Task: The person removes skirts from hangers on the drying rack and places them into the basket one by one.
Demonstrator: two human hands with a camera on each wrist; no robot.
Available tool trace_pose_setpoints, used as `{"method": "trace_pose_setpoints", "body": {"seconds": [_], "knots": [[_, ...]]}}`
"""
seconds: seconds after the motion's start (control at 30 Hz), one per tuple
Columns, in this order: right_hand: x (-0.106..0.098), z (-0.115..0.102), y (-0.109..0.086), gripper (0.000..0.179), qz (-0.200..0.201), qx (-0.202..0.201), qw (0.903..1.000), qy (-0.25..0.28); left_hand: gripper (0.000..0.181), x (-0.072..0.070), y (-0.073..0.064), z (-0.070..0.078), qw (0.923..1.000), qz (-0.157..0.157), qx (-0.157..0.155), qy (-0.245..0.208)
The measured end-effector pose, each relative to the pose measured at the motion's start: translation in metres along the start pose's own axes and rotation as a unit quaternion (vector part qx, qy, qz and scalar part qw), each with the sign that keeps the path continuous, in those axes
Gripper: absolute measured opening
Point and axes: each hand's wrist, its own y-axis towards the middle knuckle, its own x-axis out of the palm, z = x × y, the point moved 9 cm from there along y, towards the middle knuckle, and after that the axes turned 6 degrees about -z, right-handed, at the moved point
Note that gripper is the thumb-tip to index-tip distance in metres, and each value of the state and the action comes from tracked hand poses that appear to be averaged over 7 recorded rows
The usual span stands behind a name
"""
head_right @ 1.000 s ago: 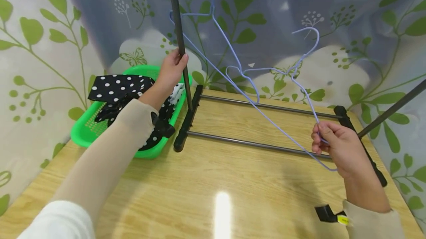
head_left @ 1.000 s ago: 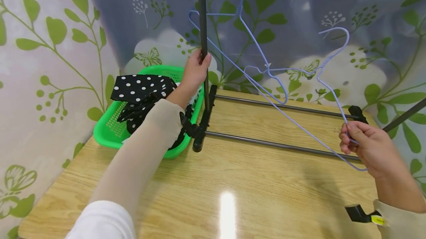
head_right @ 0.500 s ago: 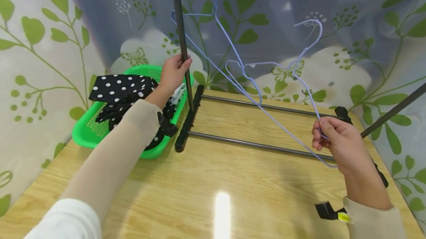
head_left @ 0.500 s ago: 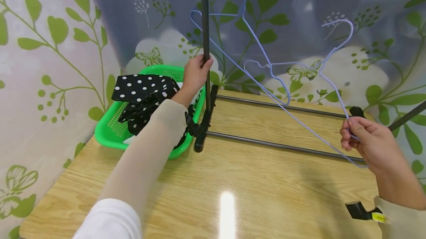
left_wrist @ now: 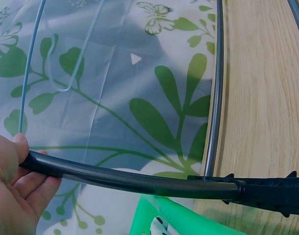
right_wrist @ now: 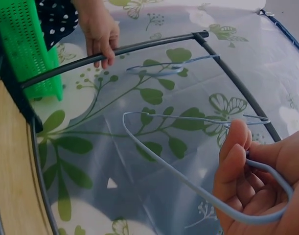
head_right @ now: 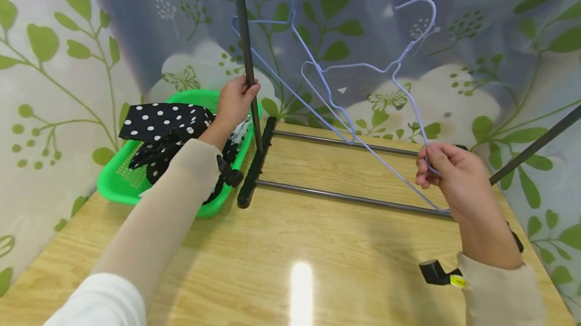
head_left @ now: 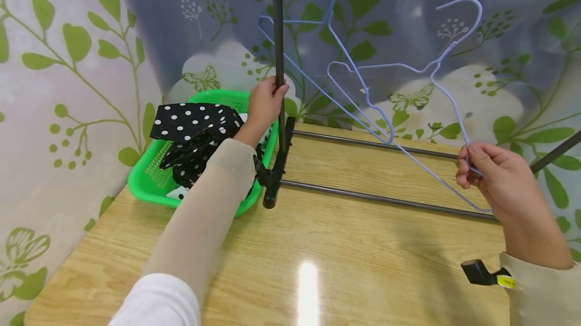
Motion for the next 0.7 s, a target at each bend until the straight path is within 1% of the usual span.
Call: {"method": "trace_pose_setpoints", "body": {"seconds": [0.13, 0.27, 0.37, 0.6, 0.7], "knots": [[0.006, -0.008, 0.010, 0.023, 0.004, 0.001, 0.9999, 0.011, 0.028, 0.001, -0.001, 0.000, 0.9999, 0.008, 0.007, 0.009], [0.010, -0.017, 0.019, 0.024, 0.029, 0.005, 0.9994, -0.015, 0.028, 0.003, 0.000, -0.001, 0.9998, 0.014, 0.012, 0.012], [0.015, -0.021, 0.025, 0.026, 0.041, 0.011, 0.9985, -0.036, 0.030, 0.005, 0.000, -0.001, 0.9997, 0.016, 0.012, 0.014], [0.031, -0.026, 0.038, 0.022, 0.009, 0.020, 0.9997, -0.010, 0.030, 0.004, 0.000, -0.002, 0.9995, 0.025, 0.013, 0.015], [0.035, -0.028, 0.041, 0.023, 0.010, 0.029, 0.9993, -0.023, 0.030, 0.003, 0.000, -0.002, 0.9995, 0.025, 0.009, 0.014]]}}
